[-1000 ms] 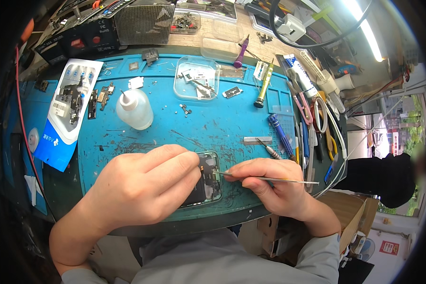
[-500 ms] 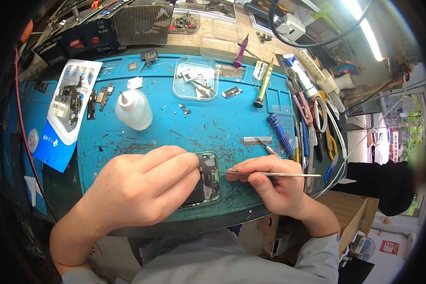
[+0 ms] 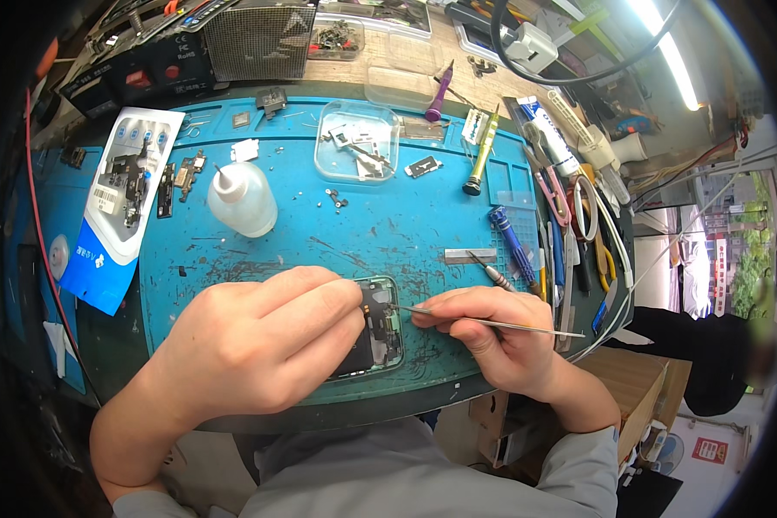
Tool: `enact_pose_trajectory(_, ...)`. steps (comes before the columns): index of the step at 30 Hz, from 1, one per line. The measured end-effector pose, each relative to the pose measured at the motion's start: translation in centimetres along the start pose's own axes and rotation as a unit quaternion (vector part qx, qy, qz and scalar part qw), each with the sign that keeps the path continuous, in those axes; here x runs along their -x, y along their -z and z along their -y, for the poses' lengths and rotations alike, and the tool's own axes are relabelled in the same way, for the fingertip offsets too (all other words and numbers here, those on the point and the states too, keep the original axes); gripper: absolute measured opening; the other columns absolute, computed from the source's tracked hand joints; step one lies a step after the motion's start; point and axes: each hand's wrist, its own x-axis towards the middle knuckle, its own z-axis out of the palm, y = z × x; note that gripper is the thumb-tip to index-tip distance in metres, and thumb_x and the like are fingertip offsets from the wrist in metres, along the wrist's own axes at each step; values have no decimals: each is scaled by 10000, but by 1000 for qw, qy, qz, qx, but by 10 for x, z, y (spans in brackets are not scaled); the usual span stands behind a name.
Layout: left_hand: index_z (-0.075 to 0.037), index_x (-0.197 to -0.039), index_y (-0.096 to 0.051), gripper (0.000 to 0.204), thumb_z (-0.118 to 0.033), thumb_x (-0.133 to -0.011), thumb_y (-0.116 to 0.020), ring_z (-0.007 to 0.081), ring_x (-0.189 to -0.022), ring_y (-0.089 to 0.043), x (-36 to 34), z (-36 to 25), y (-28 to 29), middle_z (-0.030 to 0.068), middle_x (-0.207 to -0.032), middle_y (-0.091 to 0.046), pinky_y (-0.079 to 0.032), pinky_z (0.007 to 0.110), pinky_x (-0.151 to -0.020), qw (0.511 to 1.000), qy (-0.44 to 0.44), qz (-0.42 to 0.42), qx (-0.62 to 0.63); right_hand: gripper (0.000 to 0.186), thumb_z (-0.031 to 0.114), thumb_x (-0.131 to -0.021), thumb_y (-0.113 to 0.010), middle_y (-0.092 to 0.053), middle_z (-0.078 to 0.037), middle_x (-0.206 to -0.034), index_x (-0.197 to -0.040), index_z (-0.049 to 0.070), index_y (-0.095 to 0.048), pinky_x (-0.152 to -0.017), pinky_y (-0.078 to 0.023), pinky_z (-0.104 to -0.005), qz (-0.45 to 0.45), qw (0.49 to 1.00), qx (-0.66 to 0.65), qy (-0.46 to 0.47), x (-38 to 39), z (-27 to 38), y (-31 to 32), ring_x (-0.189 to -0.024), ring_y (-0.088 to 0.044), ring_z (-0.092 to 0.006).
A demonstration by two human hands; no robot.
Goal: The person disassembles a smartphone on a workbench, using tweezers and a screwdriver to remove screws and disconnect internal components. They carefully lift the battery and separate the motherboard from the chassis, placing small parts into a container.
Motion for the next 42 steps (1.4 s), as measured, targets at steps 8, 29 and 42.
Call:
enact_pose_trajectory(8,33,-981,-782,241,-42,-752,-786,269,-924,-791,0,0,0,112,-1053,-745,-653,345,-695,1000,2,2,4,318,222,-1155,-664,-819,-247,-1203,-1259,-73,-720,-896,-680,-392,-2,1000,-17,-1,0,-1,-1,-1075,-838,-341)
enact_pose_trajectory(29,49,-1014,-781,294,-50,-738,-770,292,-913,-787,0,0,0,135,-1061,-747,-653,359,-705,1000,3,1,8,273,-7,-940,-819,-832,-191,-1095,-1206,-52,-778,-796,-678,-379,-27,990,71,119,-1,11,8,-922,-836,-328)
enact_pose_trajectory(42,41,-1036,-788,311,-56,-742,-754,280,-916,-790,-2,-1,-2,125,-1069,-754,-653,344,-702,1000,-4,-6,-14,271,52,-981,-846,-819,-178,-1116,-1224,-44,-775,-814,-652,-361,0,999,15,50,12,14,8,-950,-815,-302)
